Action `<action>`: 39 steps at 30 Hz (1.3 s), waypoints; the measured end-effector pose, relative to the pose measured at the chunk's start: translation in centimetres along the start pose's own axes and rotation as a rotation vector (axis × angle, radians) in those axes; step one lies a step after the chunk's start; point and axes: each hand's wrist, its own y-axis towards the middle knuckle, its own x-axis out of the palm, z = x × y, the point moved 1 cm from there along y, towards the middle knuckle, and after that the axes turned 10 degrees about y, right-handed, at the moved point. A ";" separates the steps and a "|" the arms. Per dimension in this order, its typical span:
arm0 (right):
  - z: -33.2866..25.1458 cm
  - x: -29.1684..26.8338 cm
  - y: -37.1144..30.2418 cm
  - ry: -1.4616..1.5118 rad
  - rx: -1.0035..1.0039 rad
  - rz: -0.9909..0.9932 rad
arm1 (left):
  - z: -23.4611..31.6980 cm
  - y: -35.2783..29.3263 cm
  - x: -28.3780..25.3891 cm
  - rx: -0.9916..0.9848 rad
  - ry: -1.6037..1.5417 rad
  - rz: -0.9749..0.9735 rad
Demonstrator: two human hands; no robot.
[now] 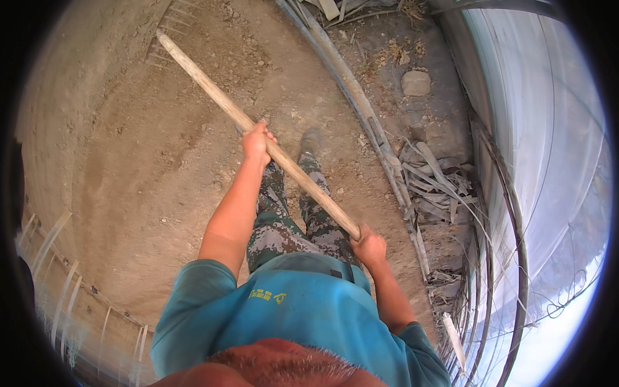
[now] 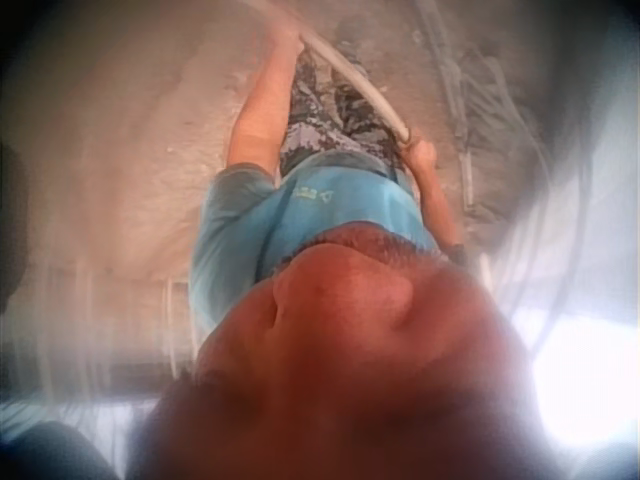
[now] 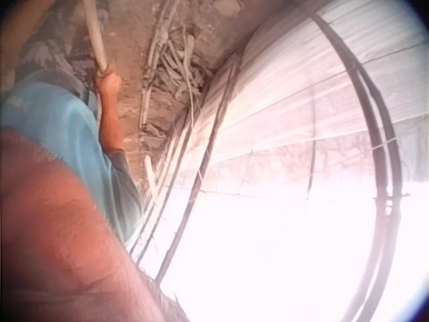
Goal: The person uses a wooden rake to level and smooth a large area of sand inside a circular enclosure. The person repeatedly pulls the rake across the surface to flatten the ground.
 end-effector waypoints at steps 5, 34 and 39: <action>11.8 -1.9 -13.8 -0.151 0.416 -0.196 | -21.2 -8.9 3.1 -0.332 0.113 -0.070; 10.5 0.3 -5.7 -0.140 0.266 -0.164 | -13.6 -6.1 1.3 -0.203 0.069 -0.031; 12.3 -0.6 -11.8 -0.239 0.354 -0.163 | -23.8 -6.2 0.1 -0.517 0.096 -0.107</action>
